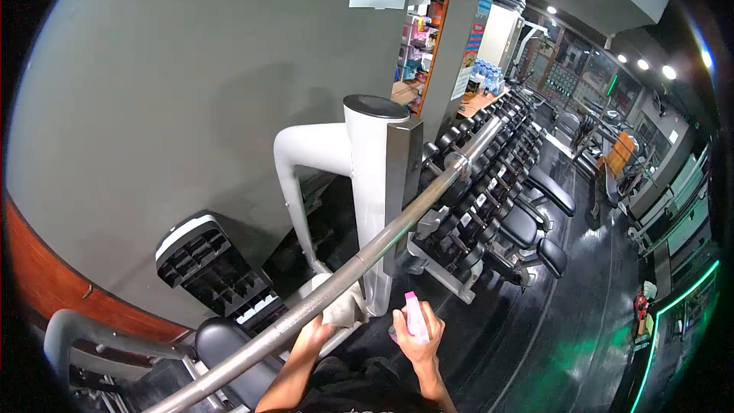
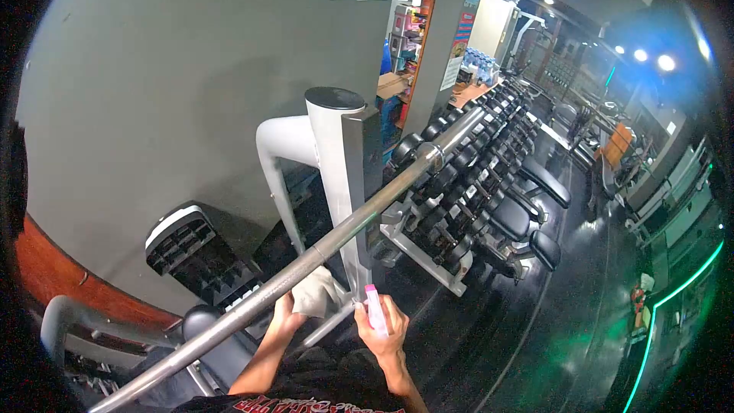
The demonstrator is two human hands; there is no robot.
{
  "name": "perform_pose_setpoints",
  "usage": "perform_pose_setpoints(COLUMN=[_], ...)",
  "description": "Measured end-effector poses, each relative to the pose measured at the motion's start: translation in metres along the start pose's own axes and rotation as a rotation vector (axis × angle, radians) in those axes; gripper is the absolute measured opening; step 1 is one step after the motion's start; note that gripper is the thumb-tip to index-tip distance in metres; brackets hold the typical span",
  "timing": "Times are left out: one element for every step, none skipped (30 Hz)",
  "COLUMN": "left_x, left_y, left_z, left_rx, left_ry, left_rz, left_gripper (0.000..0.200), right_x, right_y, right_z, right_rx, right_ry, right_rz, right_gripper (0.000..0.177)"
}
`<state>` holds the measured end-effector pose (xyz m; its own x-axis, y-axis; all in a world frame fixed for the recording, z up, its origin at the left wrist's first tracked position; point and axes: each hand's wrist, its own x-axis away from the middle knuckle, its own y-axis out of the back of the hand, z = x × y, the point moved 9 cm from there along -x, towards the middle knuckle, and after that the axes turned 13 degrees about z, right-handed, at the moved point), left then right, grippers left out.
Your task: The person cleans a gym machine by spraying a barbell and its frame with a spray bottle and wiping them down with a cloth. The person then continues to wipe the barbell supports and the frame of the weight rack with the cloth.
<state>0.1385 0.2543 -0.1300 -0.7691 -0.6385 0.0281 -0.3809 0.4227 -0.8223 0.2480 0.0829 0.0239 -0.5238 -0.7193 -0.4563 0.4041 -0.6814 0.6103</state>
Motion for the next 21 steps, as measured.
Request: perform_pose_setpoints(left_x=[0.0, 0.0, -0.003, -0.024, -0.024, -0.025, -0.028, -0.028, -0.039, -0.055, -0.062, -0.07, -0.073, -0.068, -0.088, -0.101, -0.109, -0.113, -0.122, -0.125, -0.125], left_y=[-0.001, 0.001, 0.0, 0.033, 0.033, 0.029, 0.025, 0.007, 0.014, 0.038, 0.033, 0.022, -0.001, -0.038, -0.043, -0.047, -0.069, -0.094, -0.112, -0.132, -0.151], left_z=[-0.007, -0.011, -0.014, 0.029, 0.03, 0.027, 0.024, 0.005, 0.004, 0.001, -0.013, -0.033, -0.063, -0.088, -0.098, -0.108, -0.118, -0.133, -0.137, -0.134, -0.125], left_rx=[-0.069, -0.108, -0.124, 0.526, 0.528, 0.547, 0.564, 0.37, 0.369, 0.302, 0.236, 0.098, -0.103, -0.218, -0.221, -0.28, -0.37, -0.52, -0.698, -0.893, -1.089], left_ry=[-0.039, -0.065, -0.085, 0.158, 0.161, 0.161, 0.158, 0.078, 0.078, 0.011, -0.053, -0.146, -0.314, -0.379, -0.524, -0.578, -0.585, -0.784, -0.87, -0.956, -1.039], left_rz=[-0.012, -0.013, -0.01, 0.151, 0.149, 0.151, 0.153, 0.156, 0.157, 0.076, -0.004, -0.016, -0.023, -0.112, -0.001, -0.078, -0.062, -0.018, 0.027, 0.084, 0.145], left_gripper=[0.046, 0.046, 0.047, 0.049, 0.049, 0.049, 0.048, 0.046, 0.046, 0.045, 0.044, 0.04, 0.039, 0.038, 0.037, 0.038, 0.042, 0.045, 0.048, 0.051, 0.055], right_x=[-0.002, -0.003, -0.003, -0.002, -0.003, -0.004, -0.005, -0.007, -0.007, -0.007, -0.006, -0.003, -0.001, 0.002, 0.005, 0.009, 0.013, 0.017, 0.019, 0.021, 0.022], right_y=[-0.001, 0.0, 0.001, 0.001, -0.002, -0.005, -0.004, -0.005, -0.005, -0.004, -0.001, 0.002, 0.003, 0.004, 0.004, 0.005, 0.004, 0.002, 0.0, -0.003, -0.006], right_z=[0.002, 0.003, 0.004, 0.004, 0.003, 0.003, 0.004, 0.004, 0.004, 0.004, 0.002, -0.002, -0.004, -0.005, -0.005, -0.006, -0.006, -0.006, -0.007, -0.009, -0.01], right_rx=[0.003, -0.048, -0.099, -0.096, -0.081, -0.066, -0.067, -0.059, -0.049, -0.048, -0.103, -0.158, -0.155, -0.152, -0.147, -0.141, -0.151, -0.164, -0.163, -0.173, -0.182], right_ry=[-0.003, 0.009, 0.02, 0.016, 0.015, 0.017, 0.02, 0.019, 0.015, 0.014, -0.003, -0.022, -0.027, -0.022, -0.017, -0.022, -0.015, -0.007, -0.008, -0.017, -0.026], right_rz=[-0.008, -0.041, -0.072, -0.074, -0.039, -0.004, -0.002, 0.01, 0.02, 0.018, -0.003, -0.026, -0.029, -0.022, -0.016, -0.02, -0.005, 0.011, 0.013, 0.029, 0.043], right_gripper=[0.018, 0.018, 0.018, 0.018, 0.018, 0.018, 0.018, 0.02, 0.022, 0.022, 0.022, 0.022, 0.022, 0.022, 0.022, 0.022, 0.02, 0.019, 0.019, 0.02, 0.02])
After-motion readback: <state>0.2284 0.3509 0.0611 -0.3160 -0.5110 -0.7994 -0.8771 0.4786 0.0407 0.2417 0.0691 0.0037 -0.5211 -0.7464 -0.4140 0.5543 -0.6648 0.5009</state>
